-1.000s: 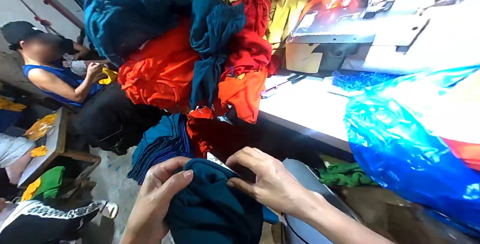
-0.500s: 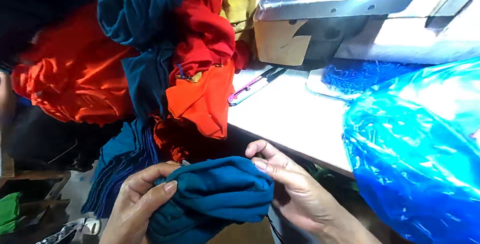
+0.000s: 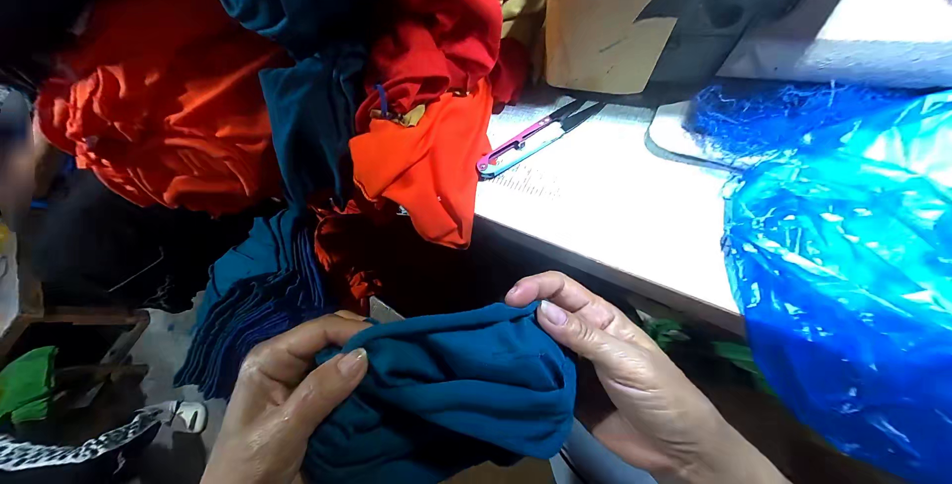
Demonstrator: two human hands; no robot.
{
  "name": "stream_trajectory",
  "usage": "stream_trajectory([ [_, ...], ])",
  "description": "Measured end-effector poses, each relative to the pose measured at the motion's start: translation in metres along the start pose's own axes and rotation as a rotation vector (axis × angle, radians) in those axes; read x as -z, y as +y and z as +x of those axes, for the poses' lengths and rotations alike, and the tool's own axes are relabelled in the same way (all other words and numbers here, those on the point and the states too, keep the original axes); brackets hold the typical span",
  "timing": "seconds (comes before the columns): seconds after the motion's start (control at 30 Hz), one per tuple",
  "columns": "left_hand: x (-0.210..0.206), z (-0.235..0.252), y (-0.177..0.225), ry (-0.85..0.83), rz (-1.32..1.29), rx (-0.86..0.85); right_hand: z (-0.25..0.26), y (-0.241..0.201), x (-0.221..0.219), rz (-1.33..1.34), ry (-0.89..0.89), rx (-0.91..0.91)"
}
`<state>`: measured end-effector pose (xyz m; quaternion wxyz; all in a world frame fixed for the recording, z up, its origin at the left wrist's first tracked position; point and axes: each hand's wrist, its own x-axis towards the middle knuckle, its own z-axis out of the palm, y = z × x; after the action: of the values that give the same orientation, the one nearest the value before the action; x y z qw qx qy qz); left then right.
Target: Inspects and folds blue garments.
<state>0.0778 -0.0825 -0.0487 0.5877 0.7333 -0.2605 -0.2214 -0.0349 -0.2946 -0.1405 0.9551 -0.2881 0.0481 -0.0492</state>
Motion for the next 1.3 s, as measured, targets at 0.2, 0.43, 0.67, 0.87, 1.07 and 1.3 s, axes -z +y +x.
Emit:
stream_trajectory([
  [0.2,-0.016,0.0,-0.006,-0.052,0.155,0.008,0.001,0.002,-0.012,0.016,-0.062,0.006],
  [0.43,-0.045,-0.001,-0.011,-0.023,0.08,0.04,0.004,0.001,-0.025,-0.016,0.048,-0.079],
  [0.67,-0.04,-0.003,-0.01,-0.095,-0.15,0.079,0.009,0.011,-0.001,-0.747,0.065,0.426],
  [0.87,-0.038,0.0,-0.013,-0.134,-0.091,0.043,0.002,-0.002,-0.006,-1.118,0.006,0.701],
  [1.07,-0.04,0.002,-0.01,-0.2,0.006,-0.026,0.004,0.008,-0.012,-1.011,-0.001,0.579],
  [1.3,-0.033,-0.001,-0.01,-0.25,0.052,-0.034,0.006,0.004,-0.008,-0.59,-0.064,0.44],
])
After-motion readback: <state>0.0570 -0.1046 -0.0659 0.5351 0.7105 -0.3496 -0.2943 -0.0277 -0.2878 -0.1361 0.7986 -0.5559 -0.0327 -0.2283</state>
